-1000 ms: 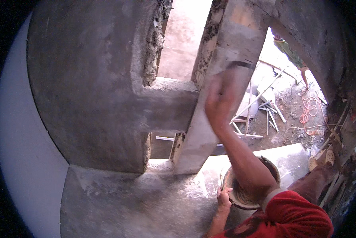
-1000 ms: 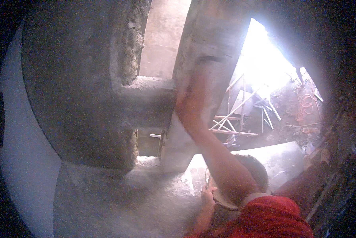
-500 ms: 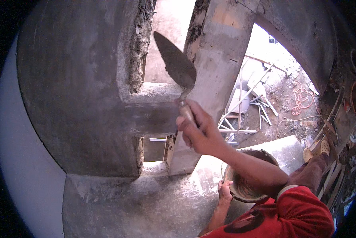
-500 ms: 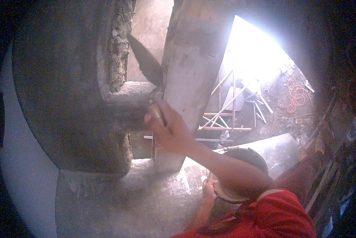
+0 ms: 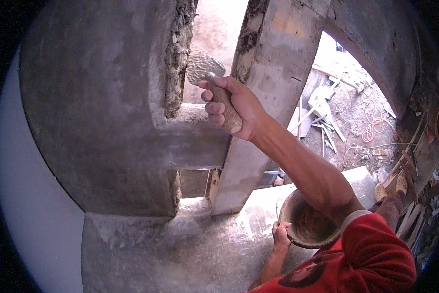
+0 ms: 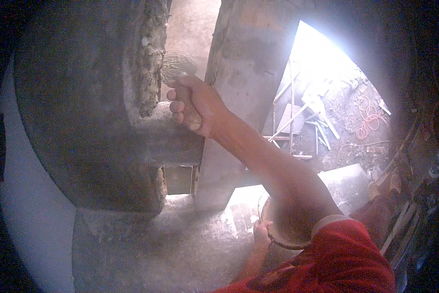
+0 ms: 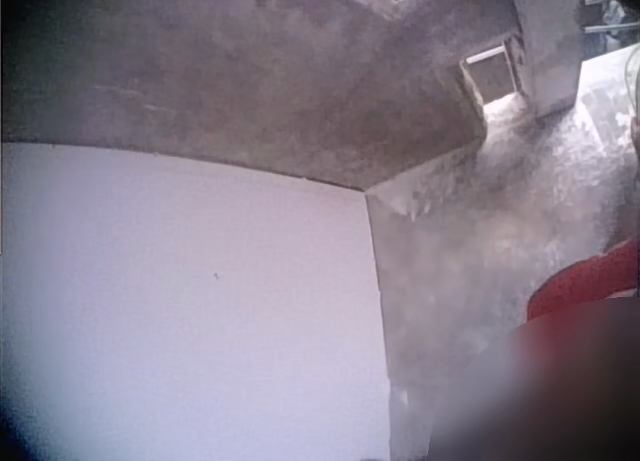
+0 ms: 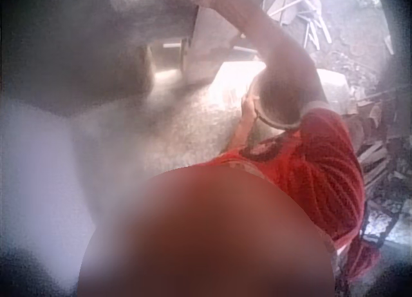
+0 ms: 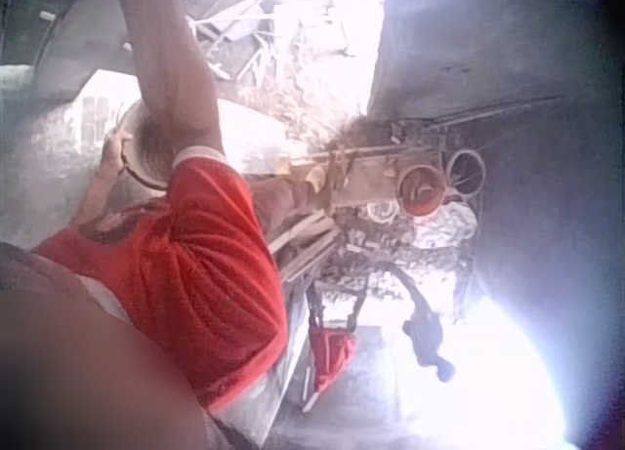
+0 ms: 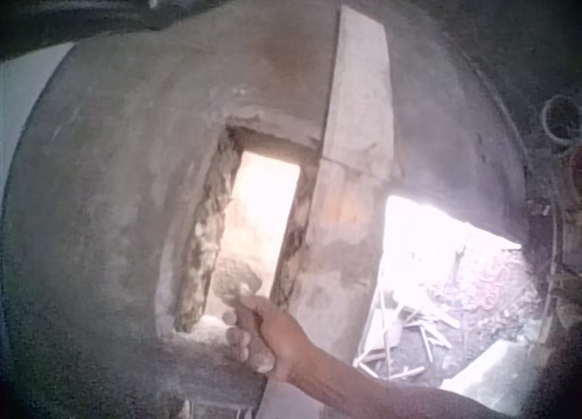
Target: The person scoops wet cement from a bucket using a trowel and applies it to a concrete wall and ceiling beam. The person repeatedly smooths the surface while sitting on a raised platform.
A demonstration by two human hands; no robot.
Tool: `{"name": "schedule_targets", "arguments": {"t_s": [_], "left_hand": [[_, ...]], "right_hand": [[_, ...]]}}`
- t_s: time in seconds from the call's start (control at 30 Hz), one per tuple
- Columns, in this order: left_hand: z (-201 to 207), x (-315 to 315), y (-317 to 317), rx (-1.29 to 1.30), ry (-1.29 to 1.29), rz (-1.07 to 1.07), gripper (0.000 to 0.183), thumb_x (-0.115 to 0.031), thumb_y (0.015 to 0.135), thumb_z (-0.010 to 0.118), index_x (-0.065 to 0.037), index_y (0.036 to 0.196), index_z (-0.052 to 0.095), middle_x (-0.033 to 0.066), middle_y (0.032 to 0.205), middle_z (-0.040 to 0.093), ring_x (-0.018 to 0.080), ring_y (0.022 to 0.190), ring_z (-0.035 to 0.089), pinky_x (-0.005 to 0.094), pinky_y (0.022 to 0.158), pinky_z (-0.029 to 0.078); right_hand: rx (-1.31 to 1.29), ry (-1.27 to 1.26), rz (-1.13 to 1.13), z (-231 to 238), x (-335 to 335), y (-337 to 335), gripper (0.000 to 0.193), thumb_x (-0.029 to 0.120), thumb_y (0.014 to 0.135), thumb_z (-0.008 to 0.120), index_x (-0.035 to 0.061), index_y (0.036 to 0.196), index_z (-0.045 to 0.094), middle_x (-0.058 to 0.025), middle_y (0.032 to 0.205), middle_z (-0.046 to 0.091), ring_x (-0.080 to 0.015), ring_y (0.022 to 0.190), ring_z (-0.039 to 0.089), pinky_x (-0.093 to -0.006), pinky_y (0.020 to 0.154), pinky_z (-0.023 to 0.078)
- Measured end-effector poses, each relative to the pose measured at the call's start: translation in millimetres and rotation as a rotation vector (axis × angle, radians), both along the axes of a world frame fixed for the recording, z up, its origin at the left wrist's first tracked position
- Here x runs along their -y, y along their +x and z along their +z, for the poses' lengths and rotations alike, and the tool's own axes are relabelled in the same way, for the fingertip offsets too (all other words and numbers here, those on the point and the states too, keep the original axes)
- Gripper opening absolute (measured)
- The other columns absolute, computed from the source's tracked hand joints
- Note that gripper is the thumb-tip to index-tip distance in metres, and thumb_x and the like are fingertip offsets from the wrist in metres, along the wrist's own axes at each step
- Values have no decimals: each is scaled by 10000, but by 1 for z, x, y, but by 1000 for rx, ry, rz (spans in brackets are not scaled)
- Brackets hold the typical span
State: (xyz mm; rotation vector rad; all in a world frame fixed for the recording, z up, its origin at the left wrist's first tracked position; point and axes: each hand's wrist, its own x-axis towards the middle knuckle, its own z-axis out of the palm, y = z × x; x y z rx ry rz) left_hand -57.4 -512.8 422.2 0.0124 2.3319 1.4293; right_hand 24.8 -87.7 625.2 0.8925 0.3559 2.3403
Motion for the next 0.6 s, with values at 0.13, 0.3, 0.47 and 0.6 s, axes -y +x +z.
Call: {"name": "schedule_targets", "arguments": {"t_s": [0.13,0.3,0.47,0.6], "left_hand": [[-6,3,-2,4,23,7,236,19,724,660,-64,912,544,32,880,592,178,783,567,329,746,495],[-9,6,-3,12,36,28,231,26,717,661,-62,902,555,37,889,605,185,792,574,330,765,502],[-8,1,-1,-7,19,29,258,30,709,653,-52,937,564,50,906,617,201,822,590,330,781,507],[-6,-2,1,-10,-1,34,276,29,705,654,-40,958,569,53,918,618,207,831,592,329,786,505]], "right_hand": [[-118,-11,35,-2,-12,8,292,252,1043,465,22,1202,549,-33,863,611,-106,569,523,-274,428,464],[-321,-37,-8,-3,-26,20,344,255,1047,458,-22,1228,553,-47,880,625,-106,573,525,-267,431,477],[-243,-38,-39,-1,-30,29,356,251,1049,455,-47,1222,545,-51,869,613,-107,569,522,-270,427,483],[-223,-34,-88,-2,-32,40,358,261,1050,463,-36,1236,537,-44,863,597,-105,555,515,-269,427,482]]}}
